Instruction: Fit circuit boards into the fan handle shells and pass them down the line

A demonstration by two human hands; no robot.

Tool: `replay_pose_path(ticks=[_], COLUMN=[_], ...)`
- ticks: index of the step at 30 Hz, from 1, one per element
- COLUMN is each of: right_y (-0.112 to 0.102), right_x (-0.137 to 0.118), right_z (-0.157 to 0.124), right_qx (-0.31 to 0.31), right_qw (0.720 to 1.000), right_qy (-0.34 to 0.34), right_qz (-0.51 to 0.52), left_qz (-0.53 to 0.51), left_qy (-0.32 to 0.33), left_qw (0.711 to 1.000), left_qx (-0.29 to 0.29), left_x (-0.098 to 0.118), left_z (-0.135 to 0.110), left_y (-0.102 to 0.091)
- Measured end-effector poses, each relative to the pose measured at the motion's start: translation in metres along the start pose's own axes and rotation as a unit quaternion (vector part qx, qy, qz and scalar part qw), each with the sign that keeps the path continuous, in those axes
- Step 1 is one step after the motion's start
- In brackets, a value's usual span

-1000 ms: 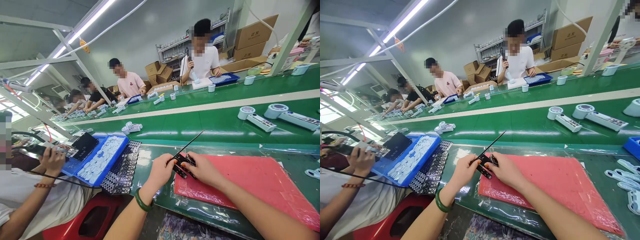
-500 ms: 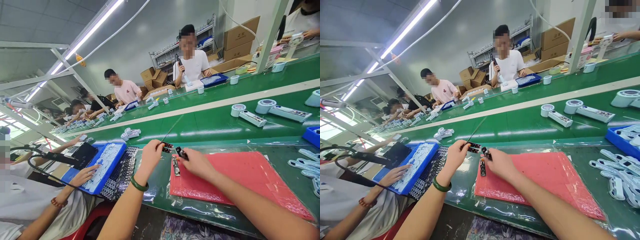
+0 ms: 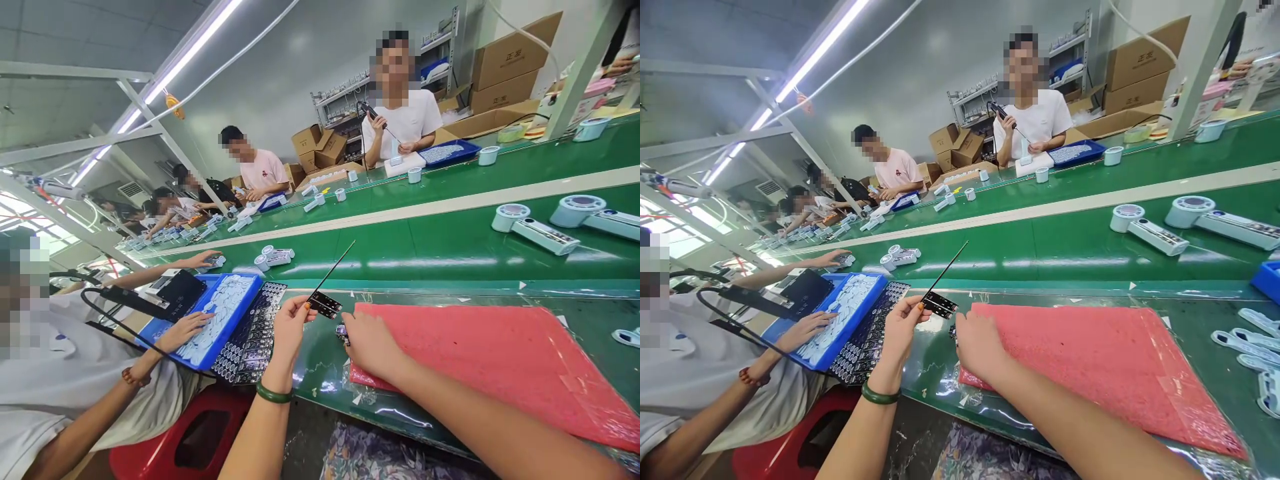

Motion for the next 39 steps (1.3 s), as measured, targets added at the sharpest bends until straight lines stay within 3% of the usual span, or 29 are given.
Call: replay_pose_path(ticks=[3,6,7,9,10,12,16,18,21,23,25,27,29,31,36,39], right_y=[0.009,0.001,-0.004,-0.009,-0.009,-0.005,0.003,-0.002,-0.015,-0.019,-0.019,-0.018,-0.018,-0.023,-0.032,-0.023], right_x=[-0.005,0.011,0.023,0.046,0.053,0.055,0.046,0.049,0.058,0.066,0.074,0.079,0.08,0.077,0.071,0.073], right_z=[-0.001,0.004,0.006,0.011,0.013,0.016,0.013,0.014,0.016,0.018,0.02,0.021,0.02,0.018,0.011,0.014], right_qx=[-0.01,0.043,0.072,0.107,0.103,0.061,-0.012,0.026,0.114,0.145,0.152,0.146,0.15,0.175,0.243,0.225], right_qw=[0.999,0.976,0.949,0.868,0.835,0.802,0.829,0.861,0.905,0.915,0.913,0.908,0.898,0.891,0.902,0.907], right_qy=[-0.026,-0.033,-0.022,0.004,0.01,0.005,-0.008,-0.007,0.016,0.046,0.073,0.078,0.066,0.034,-0.022,-0.01], right_qz=[0.033,0.212,0.308,0.485,0.54,0.594,0.559,0.508,0.41,0.375,0.373,0.385,0.408,0.417,0.355,0.354], left_qz=[-0.025,-0.069,-0.083,-0.108,-0.116,-0.117,-0.041,0.041,0.21,0.293,0.312,0.251,0.134,0.026,-0.043,-0.052], left_qy=[0.0,-0.022,-0.037,-0.066,-0.077,-0.086,-0.074,-0.042,0.096,0.191,0.217,0.154,0.05,-0.023,-0.059,-0.084], left_qw=[0.999,0.996,0.995,0.992,0.99,0.987,0.992,0.994,0.971,0.936,0.924,0.954,0.987,0.995,0.993,0.989], left_qx=[0.037,0.053,0.042,0.001,-0.024,-0.064,-0.093,-0.094,-0.065,-0.044,-0.042,-0.051,-0.072,-0.093,-0.092,-0.108], left_x=[-0.001,-0.001,-0.001,-0.002,-0.002,0.0,0.003,0.008,0.033,0.051,0.057,0.049,0.033,0.022,0.019,0.015], left_z=[-0.001,-0.006,-0.008,-0.013,-0.016,-0.02,-0.023,-0.023,-0.023,-0.027,-0.025,-0.016,-0.008,-0.005,-0.005,-0.007], left_y=[-0.019,-0.027,-0.024,-0.007,0.005,0.027,0.052,0.055,0.056,0.062,0.068,0.07,0.074,0.08,0.082,0.081])
Point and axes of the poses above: each hand's wrist, its own z-axis towards the middle knuckle, its own y-axis out of the palm, x = y × z, the point moved 10 cm from there along z, towards the middle knuckle, and after that the axes turned 1 degree about -y, right-handed, at the moved point
